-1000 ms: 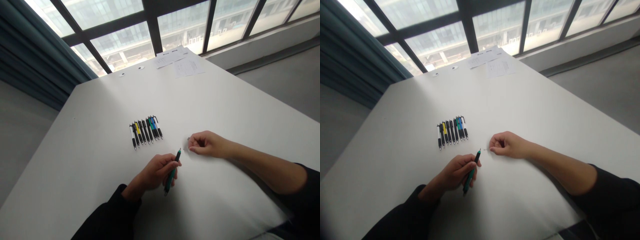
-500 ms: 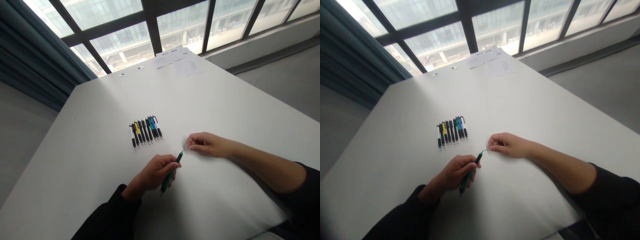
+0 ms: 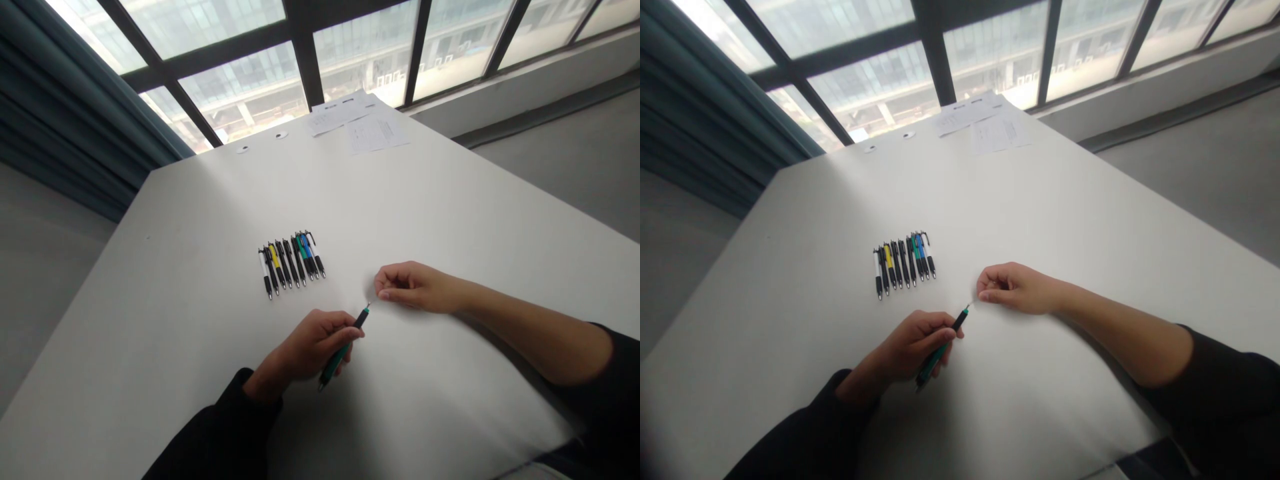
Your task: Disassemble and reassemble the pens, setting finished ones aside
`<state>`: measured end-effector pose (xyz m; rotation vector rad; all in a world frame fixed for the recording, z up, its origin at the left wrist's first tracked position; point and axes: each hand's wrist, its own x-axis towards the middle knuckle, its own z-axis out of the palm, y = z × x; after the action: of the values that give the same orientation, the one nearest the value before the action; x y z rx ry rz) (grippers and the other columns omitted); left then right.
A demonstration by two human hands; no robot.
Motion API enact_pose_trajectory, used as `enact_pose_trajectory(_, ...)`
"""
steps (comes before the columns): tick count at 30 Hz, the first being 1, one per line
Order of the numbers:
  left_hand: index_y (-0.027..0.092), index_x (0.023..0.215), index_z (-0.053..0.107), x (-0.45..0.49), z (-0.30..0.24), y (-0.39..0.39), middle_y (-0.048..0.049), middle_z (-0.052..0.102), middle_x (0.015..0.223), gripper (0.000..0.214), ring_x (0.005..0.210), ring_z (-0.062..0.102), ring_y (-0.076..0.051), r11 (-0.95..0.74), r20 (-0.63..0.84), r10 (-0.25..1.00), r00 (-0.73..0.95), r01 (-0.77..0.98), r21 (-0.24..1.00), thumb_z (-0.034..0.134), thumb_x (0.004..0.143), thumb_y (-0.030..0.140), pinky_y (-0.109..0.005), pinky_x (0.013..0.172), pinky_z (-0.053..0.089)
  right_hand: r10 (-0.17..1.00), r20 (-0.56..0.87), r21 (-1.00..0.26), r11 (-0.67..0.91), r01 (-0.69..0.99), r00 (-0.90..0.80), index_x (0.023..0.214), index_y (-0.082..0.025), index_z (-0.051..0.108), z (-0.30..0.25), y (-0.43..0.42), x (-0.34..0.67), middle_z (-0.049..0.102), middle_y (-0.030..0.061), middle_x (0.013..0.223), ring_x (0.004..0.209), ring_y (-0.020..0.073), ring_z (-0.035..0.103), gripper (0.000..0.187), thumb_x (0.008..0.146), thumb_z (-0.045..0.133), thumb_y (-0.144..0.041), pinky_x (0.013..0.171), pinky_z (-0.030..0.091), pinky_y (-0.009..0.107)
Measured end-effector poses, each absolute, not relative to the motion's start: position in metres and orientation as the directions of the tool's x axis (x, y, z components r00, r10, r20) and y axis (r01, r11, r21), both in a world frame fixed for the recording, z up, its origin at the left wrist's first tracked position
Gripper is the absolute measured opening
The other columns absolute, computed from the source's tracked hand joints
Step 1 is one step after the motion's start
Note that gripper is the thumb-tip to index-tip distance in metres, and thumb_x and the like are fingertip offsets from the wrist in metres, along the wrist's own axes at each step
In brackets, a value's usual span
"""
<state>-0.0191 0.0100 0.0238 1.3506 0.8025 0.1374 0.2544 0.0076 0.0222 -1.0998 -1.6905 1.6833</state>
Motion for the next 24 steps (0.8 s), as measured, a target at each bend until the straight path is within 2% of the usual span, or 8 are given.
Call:
enact_pose_trajectory(6,0.013,0.090,0.065,-0.0199,0.0238,0.0116,-0.0001,0.063,0.062,0.035,0.042,0.054,-0.007,0.159,-0.407,0.534,0.741,0.384,0.909,0.060,0.096,0.047,-0.015,0.039,0.042,0.820,-0.180,-0.979,-0.095,0.181,-0.544,0.087,-0.016,0.061,0.0211,0.0077,0.2551,0.042,-0.0065,0.063,0.057,0.0088,0.033,0.042,0.090,0.068,-0.057,0.053,0.026,0.024)
enact_pose_trajectory(11,0.014,0.094,0.064,-0.0206,0.0214,0.0107,-0.0011,0.067,0.069,0.033,0.044,0.057,-0.008,0.199,-0.429,0.535,0.728,0.385,0.901,0.060,0.096,0.047,-0.016,0.039,0.045,0.811,-0.140,-0.982,-0.043,0.181,-0.568,0.090,-0.013,0.067,0.0196,0.0083,0.2546,0.040,-0.0068,0.062,0.058,0.0091,0.033,0.040,0.091,0.069,-0.053,0.054,0.026,0.025)
enact_pose_trajectory(17,0.013,0.092,0.065,-0.0189,0.0242,0.0116,-0.0022,0.069,0.070,0.032,0.044,0.056,-0.007,0.105,-0.420,0.541,0.728,0.437,0.893,0.059,0.097,0.045,-0.015,0.040,0.043,0.828,-0.153,-0.980,-0.056,0.192,-0.539,0.090,-0.013,0.067,0.0175,0.0074,0.2536,0.041,-0.0068,0.061,0.057,0.0090,0.033,0.042,0.091,0.068,-0.054,0.053,0.026,0.025)
enact_pose_trajectory(24,0.013,0.092,0.065,-0.0183,0.0255,0.0120,-0.0022,0.069,0.070,0.031,0.044,0.056,-0.007,0.096,-0.415,0.537,0.734,0.436,0.895,0.058,0.097,0.043,-0.015,0.041,0.043,0.839,-0.175,-0.975,-0.077,0.206,-0.515,0.089,-0.012,0.068,0.0186,0.0076,0.2523,0.040,-0.0072,0.061,0.057,0.0089,0.032,0.043,0.089,0.070,-0.056,0.053,0.025,0.025)
